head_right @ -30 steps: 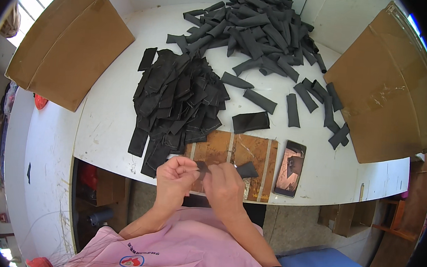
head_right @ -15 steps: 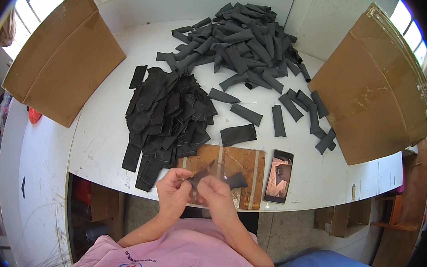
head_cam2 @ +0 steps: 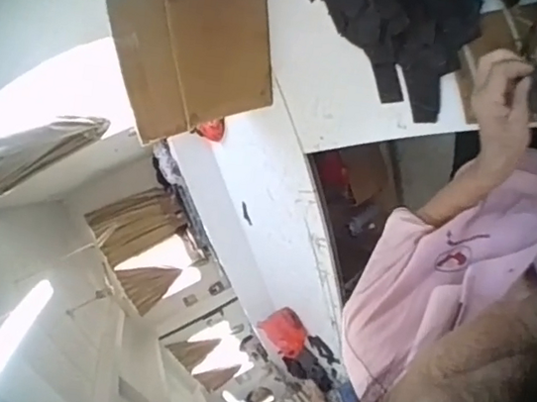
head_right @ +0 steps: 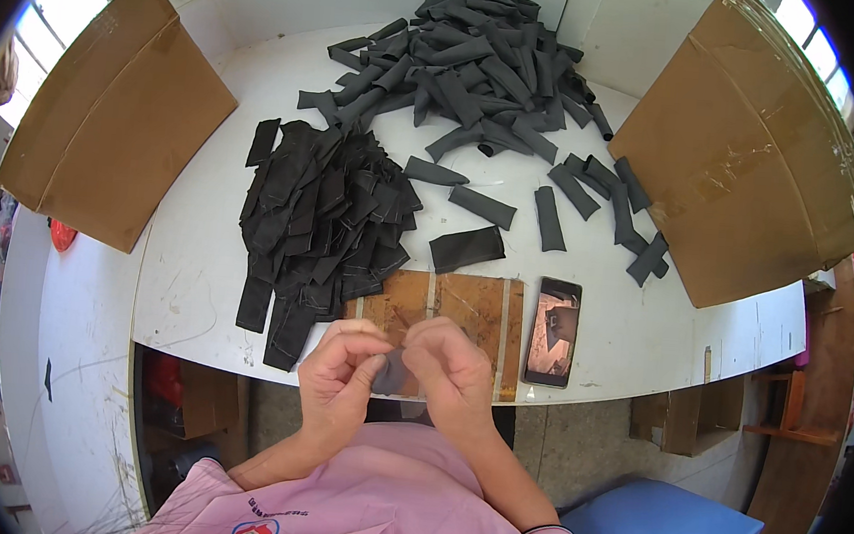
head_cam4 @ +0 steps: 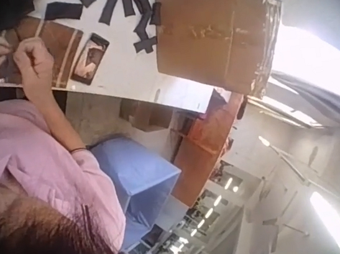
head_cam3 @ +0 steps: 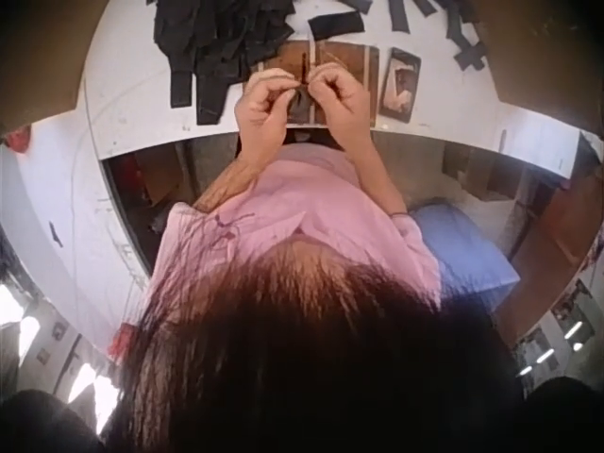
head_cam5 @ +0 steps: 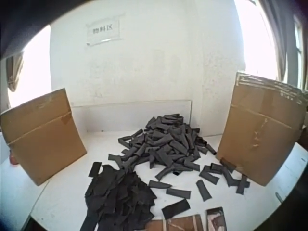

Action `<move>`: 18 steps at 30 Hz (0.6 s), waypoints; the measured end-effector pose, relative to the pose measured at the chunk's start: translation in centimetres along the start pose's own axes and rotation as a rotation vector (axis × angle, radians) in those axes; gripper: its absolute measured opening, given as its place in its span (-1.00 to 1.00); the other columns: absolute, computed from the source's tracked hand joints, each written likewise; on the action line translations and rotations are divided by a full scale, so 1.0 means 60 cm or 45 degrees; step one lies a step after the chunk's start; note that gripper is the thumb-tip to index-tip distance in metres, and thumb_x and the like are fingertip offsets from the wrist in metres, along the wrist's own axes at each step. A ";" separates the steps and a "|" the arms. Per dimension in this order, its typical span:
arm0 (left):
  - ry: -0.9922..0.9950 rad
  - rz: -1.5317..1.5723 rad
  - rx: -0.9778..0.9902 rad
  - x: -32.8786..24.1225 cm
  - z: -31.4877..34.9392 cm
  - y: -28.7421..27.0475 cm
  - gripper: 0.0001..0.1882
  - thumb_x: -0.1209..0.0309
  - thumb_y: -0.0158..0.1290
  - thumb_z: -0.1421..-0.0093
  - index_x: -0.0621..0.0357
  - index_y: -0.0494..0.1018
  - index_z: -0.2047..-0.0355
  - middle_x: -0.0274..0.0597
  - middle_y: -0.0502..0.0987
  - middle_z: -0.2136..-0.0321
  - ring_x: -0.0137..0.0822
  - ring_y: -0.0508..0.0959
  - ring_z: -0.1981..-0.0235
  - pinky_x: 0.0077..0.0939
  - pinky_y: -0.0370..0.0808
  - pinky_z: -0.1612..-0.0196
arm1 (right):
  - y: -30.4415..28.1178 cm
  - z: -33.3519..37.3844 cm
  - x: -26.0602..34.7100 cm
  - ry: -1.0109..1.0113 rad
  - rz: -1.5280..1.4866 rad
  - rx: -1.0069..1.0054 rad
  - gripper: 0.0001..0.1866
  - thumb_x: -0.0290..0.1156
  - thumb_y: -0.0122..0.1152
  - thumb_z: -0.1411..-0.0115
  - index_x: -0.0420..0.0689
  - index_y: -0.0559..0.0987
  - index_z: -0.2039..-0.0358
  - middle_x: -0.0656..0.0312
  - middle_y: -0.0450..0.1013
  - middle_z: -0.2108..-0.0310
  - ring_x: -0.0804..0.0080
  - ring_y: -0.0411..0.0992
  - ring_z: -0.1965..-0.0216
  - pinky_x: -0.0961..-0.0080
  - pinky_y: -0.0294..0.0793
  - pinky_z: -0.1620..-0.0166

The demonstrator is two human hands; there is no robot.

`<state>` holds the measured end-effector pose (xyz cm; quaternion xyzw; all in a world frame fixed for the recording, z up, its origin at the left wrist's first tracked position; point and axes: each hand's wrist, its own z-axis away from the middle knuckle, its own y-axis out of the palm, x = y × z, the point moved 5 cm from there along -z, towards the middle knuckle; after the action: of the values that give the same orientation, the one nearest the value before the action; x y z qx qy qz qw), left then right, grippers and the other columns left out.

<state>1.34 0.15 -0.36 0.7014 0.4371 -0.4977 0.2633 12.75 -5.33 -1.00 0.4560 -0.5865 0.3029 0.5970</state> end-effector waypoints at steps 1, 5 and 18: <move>-0.002 0.003 0.004 -0.015 -0.011 0.002 -0.80 0.65 -0.07 -0.07 0.26 0.35 0.26 -0.31 0.40 0.48 -0.62 0.34 0.62 -0.78 0.26 0.56 | -0.002 -0.005 0.020 -0.124 0.217 -0.025 -0.92 -0.50 0.02 -0.09 -0.21 0.38 0.50 0.36 0.30 0.47 0.68 0.24 0.44 0.74 0.23 0.35; -0.807 1.242 0.081 -0.008 -0.043 0.014 -0.79 0.61 -0.14 -0.10 0.34 0.29 0.21 -0.13 0.40 0.44 -0.62 0.28 0.80 -0.73 0.08 0.82 | 0.003 -0.040 0.072 0.019 0.174 -0.007 -0.90 -0.47 0.00 -0.11 -0.19 0.37 0.51 0.40 0.28 0.53 0.70 0.21 0.51 0.77 0.21 0.42; -1.390 2.454 -0.023 0.038 -0.080 0.026 -0.71 0.53 -0.31 -0.16 0.31 0.31 0.15 -0.32 0.28 0.76 -0.61 0.12 0.90 -0.72 0.09 0.76 | 0.012 -0.095 -0.001 0.399 -0.336 0.239 -0.78 -0.25 0.01 -0.16 -0.14 0.41 0.50 0.51 0.16 0.69 0.81 0.04 0.68 0.79 -0.04 0.64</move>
<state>5.24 4.07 -0.78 0.4324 -0.4630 -0.3234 0.7029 14.50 0.10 -0.33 0.5297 -0.3911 0.3426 0.6702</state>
